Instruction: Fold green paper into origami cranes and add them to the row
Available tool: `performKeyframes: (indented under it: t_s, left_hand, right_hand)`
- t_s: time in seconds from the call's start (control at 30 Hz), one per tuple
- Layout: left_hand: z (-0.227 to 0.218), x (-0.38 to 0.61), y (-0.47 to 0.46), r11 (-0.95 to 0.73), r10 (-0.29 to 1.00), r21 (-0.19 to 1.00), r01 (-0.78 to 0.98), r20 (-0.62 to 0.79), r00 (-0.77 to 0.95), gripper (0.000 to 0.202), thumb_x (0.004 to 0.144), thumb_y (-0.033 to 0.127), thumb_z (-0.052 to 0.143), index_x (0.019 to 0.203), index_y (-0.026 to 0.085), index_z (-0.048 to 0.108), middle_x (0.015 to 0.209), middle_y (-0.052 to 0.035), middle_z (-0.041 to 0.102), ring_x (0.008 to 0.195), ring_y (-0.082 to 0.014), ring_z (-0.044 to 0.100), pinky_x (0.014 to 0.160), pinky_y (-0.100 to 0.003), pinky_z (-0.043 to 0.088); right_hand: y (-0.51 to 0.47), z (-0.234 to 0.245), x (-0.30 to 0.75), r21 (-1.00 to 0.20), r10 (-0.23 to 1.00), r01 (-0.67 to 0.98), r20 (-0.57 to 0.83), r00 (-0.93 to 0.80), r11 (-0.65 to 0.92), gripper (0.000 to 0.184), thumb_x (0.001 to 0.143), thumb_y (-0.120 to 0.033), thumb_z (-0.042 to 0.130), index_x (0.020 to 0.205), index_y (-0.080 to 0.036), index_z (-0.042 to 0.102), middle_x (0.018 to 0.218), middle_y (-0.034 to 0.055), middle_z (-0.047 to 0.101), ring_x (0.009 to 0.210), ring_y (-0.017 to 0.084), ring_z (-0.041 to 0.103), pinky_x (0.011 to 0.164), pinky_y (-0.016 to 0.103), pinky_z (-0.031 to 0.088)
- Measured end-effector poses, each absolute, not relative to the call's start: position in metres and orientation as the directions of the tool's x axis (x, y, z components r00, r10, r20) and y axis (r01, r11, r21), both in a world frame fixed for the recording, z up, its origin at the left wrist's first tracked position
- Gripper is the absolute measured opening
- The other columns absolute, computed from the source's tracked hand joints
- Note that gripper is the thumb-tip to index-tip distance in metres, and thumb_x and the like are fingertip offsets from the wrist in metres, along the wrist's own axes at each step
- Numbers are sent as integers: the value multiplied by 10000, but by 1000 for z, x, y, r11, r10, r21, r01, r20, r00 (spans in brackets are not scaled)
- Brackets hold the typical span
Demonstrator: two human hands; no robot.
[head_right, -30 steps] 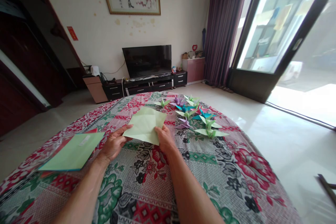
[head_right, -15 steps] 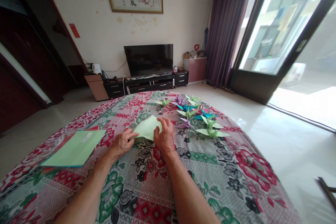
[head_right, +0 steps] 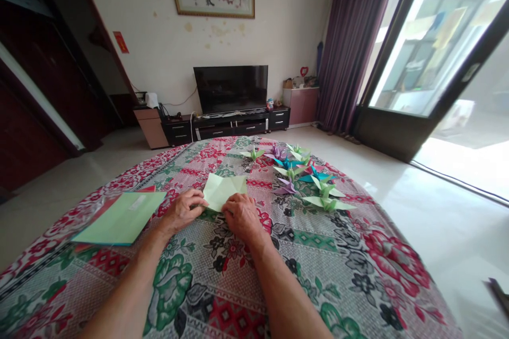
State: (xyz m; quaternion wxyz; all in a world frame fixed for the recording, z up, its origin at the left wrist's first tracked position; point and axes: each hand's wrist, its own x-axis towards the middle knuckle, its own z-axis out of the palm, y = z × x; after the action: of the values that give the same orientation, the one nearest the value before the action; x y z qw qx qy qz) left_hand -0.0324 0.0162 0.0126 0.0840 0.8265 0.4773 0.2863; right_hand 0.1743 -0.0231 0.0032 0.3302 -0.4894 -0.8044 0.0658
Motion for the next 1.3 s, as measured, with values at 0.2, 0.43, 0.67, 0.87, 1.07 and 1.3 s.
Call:
performKeyframes:
  t_s: [0.2, 0.43, 0.67, 0.87, 1.07, 1.3]
  left_hand:
    - [12, -32, 18, -610, 765, 403, 682, 523, 376, 187, 620, 91, 549, 658, 205, 692, 1219, -45, 581, 1200, -233, 452, 1043, -404, 344]
    - [3, -29, 19, -517, 848, 533, 670, 428, 313, 231, 674, 145, 490, 755, 204, 698, 869, -25, 693, 910, -173, 615, 885, -296, 463]
    - [-3, -16, 23, -369, 887, 496, 786, 439, 139, 309, 792, 248, 477, 1041, 186, 649, 847, -52, 690, 850, -186, 616, 789, -281, 454]
    - [-5, -11, 25, -322, 885, 485, 813, 459, 77, 388, 799, 290, 504, 1172, 200, 567, 776, -31, 667, 757, -184, 598, 718, -273, 432]
    - [-8, -8, 28, -383, 843, 404, 831, 520, 136, 195, 812, 289, 499, 913, 206, 644, 760, -31, 645, 771, -186, 570, 746, -289, 419]
    - [-10, -6, 28, -501, 773, 263, 825, 564, 290, 240, 830, 326, 495, 768, 192, 685, 781, -65, 646, 843, -211, 548, 833, -337, 415]
  right_hand:
    - [-24, 3, 172, -454, 860, 767, 449, -243, 454, 170, 711, -121, 538, 807, -203, 652, 872, 41, 599, 862, 170, 532, 804, 268, 369]
    - [-23, 5, 182, -482, 891, 791, 421, -169, 377, 264, 632, -153, 576, 884, -187, 649, 998, 68, 586, 932, 200, 527, 859, 293, 376]
    - [-17, 5, 190, -501, 890, 796, 445, -101, 340, 165, 790, -252, 526, 763, -159, 660, 874, 74, 618, 851, 165, 550, 810, 259, 391]
    - [-13, 1, 187, -526, 884, 794, 466, -29, 304, 277, 847, -264, 488, 636, -169, 640, 827, 73, 641, 815, 148, 564, 827, 260, 391]
    - [-11, -3, 186, -508, 887, 812, 462, -24, 287, 221, 789, -220, 542, 595, -172, 637, 830, 64, 639, 816, 150, 565, 820, 256, 391]
    - [-17, 3, 184, -493, 884, 814, 464, -52, 307, 215, 787, -268, 571, 600, -179, 628, 806, 53, 618, 830, 151, 554, 818, 258, 385]
